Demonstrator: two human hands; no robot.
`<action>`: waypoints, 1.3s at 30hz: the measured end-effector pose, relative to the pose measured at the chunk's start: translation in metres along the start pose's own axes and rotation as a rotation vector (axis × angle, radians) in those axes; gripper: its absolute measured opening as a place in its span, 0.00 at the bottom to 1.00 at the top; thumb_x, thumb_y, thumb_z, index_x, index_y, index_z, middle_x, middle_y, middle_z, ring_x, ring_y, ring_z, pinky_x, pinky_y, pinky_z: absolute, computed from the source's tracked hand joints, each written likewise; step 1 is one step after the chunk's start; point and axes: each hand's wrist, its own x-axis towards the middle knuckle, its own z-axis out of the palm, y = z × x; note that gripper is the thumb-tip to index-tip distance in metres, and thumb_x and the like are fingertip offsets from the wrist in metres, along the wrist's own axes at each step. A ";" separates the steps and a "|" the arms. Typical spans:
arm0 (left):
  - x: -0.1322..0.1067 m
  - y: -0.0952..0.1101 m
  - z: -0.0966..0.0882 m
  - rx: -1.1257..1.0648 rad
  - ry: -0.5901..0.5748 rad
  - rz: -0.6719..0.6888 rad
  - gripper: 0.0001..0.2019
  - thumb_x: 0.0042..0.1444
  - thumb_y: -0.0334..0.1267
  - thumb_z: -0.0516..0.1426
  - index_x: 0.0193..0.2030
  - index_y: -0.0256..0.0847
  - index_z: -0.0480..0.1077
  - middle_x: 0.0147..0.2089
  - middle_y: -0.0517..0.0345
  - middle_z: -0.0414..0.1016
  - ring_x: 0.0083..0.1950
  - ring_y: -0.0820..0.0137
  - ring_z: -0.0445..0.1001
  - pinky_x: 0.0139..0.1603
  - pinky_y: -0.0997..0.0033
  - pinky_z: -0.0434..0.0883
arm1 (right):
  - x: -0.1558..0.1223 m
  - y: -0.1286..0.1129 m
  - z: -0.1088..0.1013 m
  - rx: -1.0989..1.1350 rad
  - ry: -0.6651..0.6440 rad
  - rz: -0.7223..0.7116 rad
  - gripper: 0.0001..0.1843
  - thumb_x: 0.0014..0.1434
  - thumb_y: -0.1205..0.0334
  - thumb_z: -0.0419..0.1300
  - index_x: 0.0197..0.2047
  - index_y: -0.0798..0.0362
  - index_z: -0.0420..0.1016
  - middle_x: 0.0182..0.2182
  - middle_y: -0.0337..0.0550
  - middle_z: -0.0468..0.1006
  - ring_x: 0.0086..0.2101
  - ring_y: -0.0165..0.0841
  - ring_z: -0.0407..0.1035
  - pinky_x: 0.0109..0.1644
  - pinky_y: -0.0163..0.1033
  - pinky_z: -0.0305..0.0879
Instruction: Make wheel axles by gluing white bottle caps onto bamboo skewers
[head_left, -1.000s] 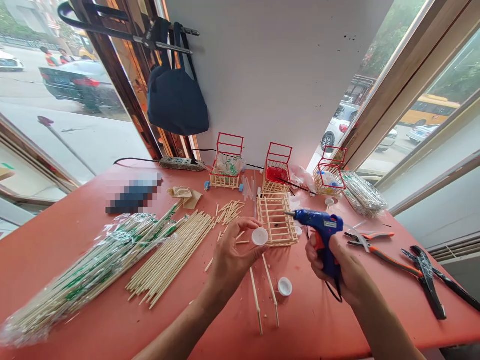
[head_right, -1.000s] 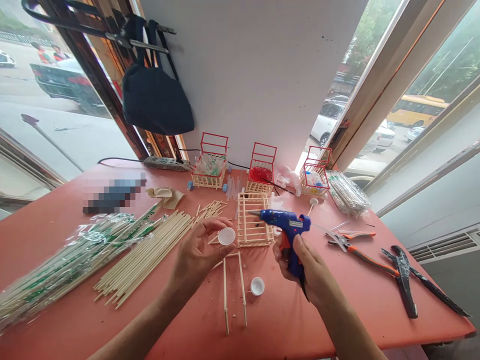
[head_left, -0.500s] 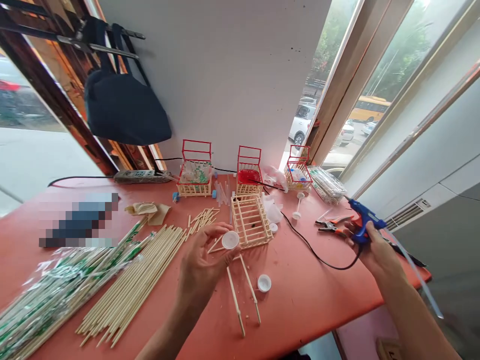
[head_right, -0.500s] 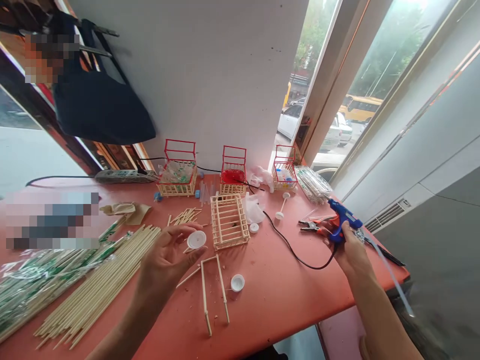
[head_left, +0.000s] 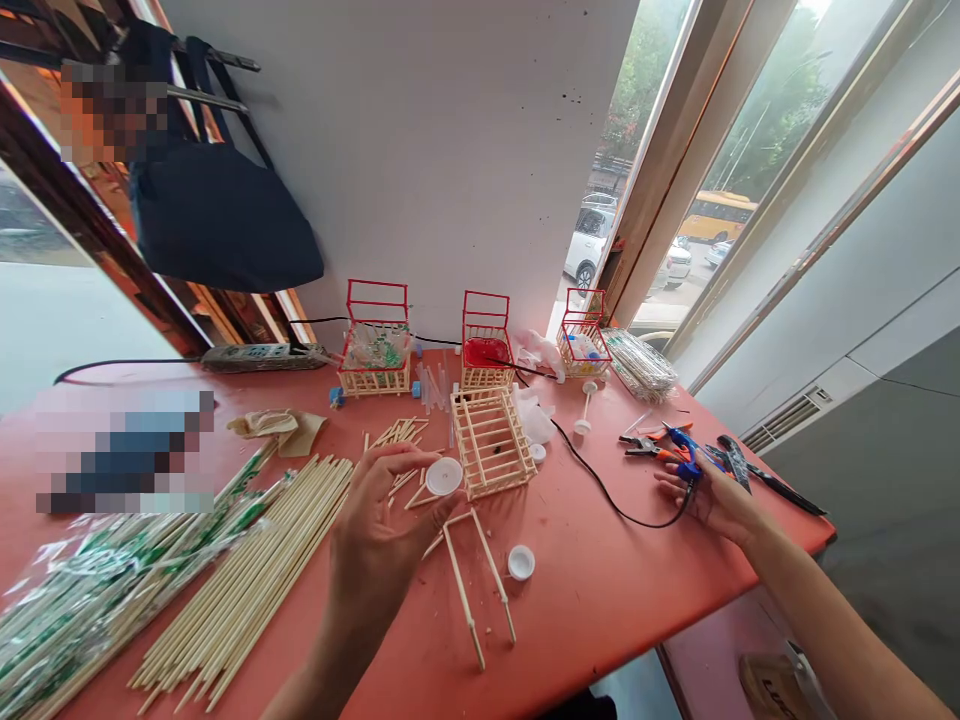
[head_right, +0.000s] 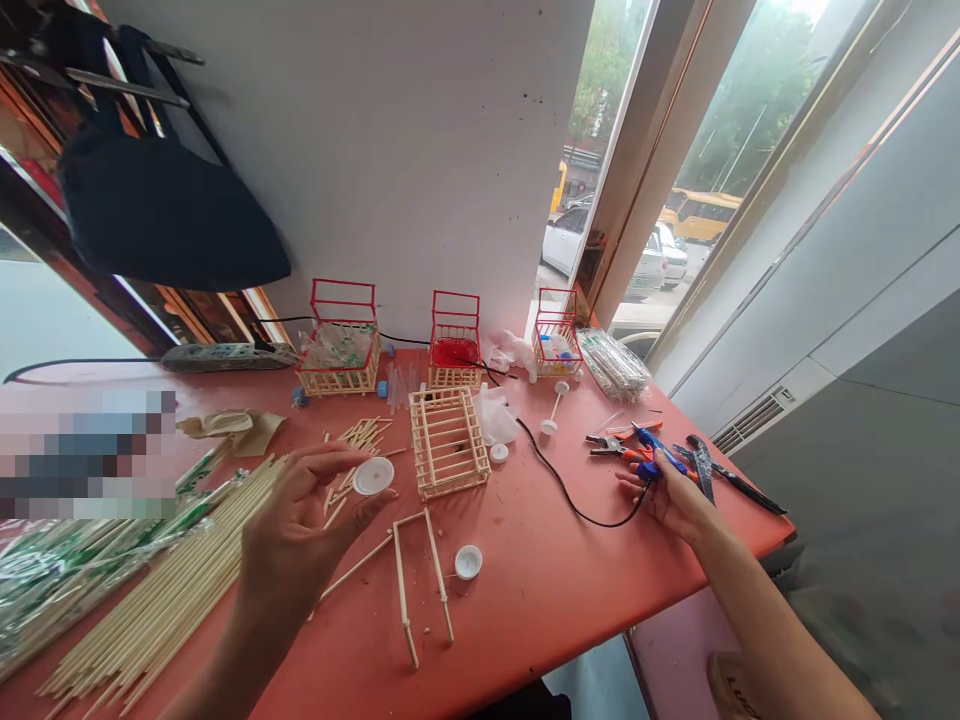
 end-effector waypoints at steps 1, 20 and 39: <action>0.001 0.003 -0.002 0.008 0.005 0.023 0.12 0.54 0.41 0.69 0.44 0.46 0.77 0.48 0.55 0.74 0.55 0.60 0.76 0.57 0.59 0.75 | -0.002 -0.001 -0.001 -0.048 0.002 0.034 0.19 0.76 0.53 0.48 0.46 0.53 0.77 0.27 0.49 0.85 0.26 0.36 0.82 0.26 0.35 0.76; 0.018 0.007 -0.016 -0.136 0.103 -0.056 0.13 0.53 0.37 0.69 0.44 0.45 0.75 0.47 0.57 0.76 0.50 0.63 0.75 0.58 0.59 0.72 | -0.084 -0.007 0.113 -1.061 -0.283 -1.125 0.12 0.70 0.53 0.58 0.40 0.48 0.81 0.35 0.43 0.84 0.29 0.33 0.75 0.34 0.35 0.68; 0.026 0.011 -0.027 -0.156 0.126 -0.050 0.13 0.54 0.35 0.69 0.45 0.45 0.75 0.46 0.58 0.77 0.52 0.64 0.75 0.59 0.59 0.71 | -0.118 0.068 0.294 -1.538 -0.964 -1.588 0.09 0.68 0.76 0.56 0.40 0.55 0.75 0.38 0.46 0.78 0.37 0.38 0.67 0.30 0.39 0.56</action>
